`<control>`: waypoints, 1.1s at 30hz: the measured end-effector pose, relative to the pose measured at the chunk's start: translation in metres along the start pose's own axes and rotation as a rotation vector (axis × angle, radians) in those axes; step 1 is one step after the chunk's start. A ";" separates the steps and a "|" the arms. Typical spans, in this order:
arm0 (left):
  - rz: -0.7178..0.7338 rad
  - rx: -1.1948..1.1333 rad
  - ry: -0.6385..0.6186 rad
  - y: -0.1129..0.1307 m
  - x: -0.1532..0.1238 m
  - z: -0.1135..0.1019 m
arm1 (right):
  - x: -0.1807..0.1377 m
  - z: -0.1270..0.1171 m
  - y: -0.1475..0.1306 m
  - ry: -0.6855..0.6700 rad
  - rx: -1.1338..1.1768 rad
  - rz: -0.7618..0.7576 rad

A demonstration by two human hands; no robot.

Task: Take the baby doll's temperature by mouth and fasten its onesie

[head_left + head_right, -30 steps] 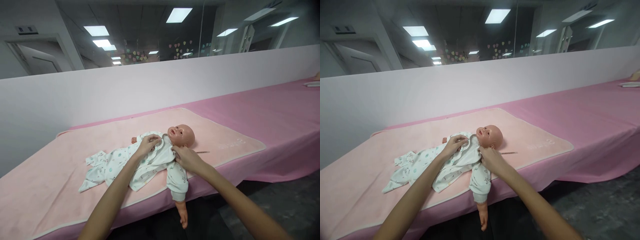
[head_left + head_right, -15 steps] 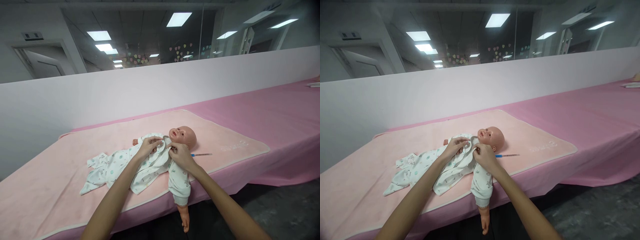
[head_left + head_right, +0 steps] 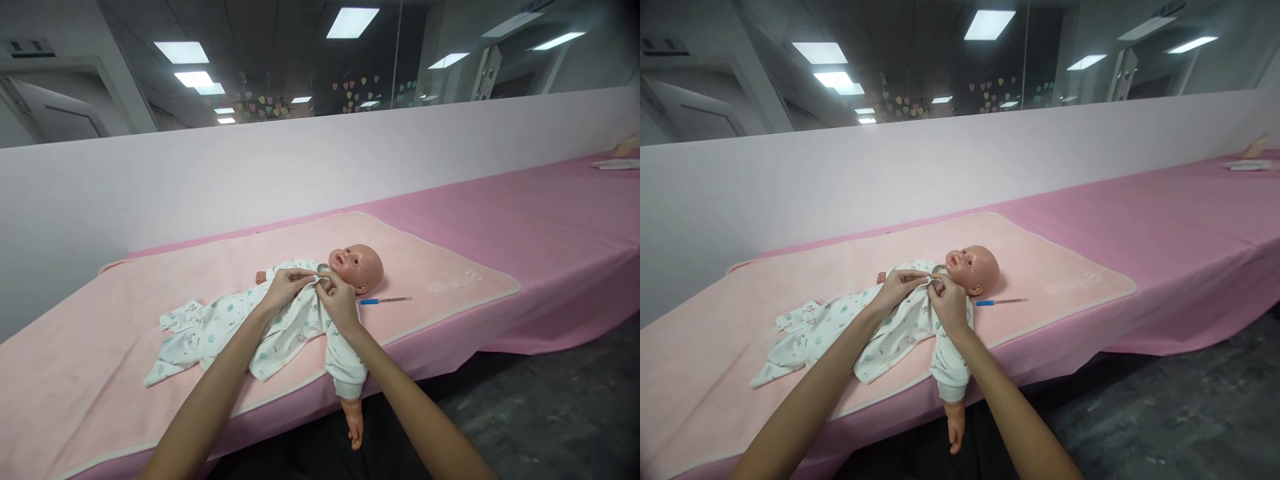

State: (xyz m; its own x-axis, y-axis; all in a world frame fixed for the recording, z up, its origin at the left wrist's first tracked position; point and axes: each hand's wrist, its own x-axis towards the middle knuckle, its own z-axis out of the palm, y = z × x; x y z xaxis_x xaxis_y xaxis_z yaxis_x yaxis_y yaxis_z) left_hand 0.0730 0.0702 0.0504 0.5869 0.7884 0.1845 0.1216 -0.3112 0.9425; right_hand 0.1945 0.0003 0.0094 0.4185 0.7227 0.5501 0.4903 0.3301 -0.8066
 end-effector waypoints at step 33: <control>0.055 0.048 -0.073 -0.001 0.004 -0.002 | 0.000 0.005 0.013 0.054 0.058 -0.085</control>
State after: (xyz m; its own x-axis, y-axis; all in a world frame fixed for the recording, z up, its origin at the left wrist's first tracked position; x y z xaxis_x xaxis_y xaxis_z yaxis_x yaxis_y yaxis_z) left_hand 0.0733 0.0746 0.0508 0.6504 0.7290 0.2136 0.1247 -0.3799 0.9166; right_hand 0.1968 0.0074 -0.0020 0.4187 0.6570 0.6270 0.4816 0.4247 -0.7666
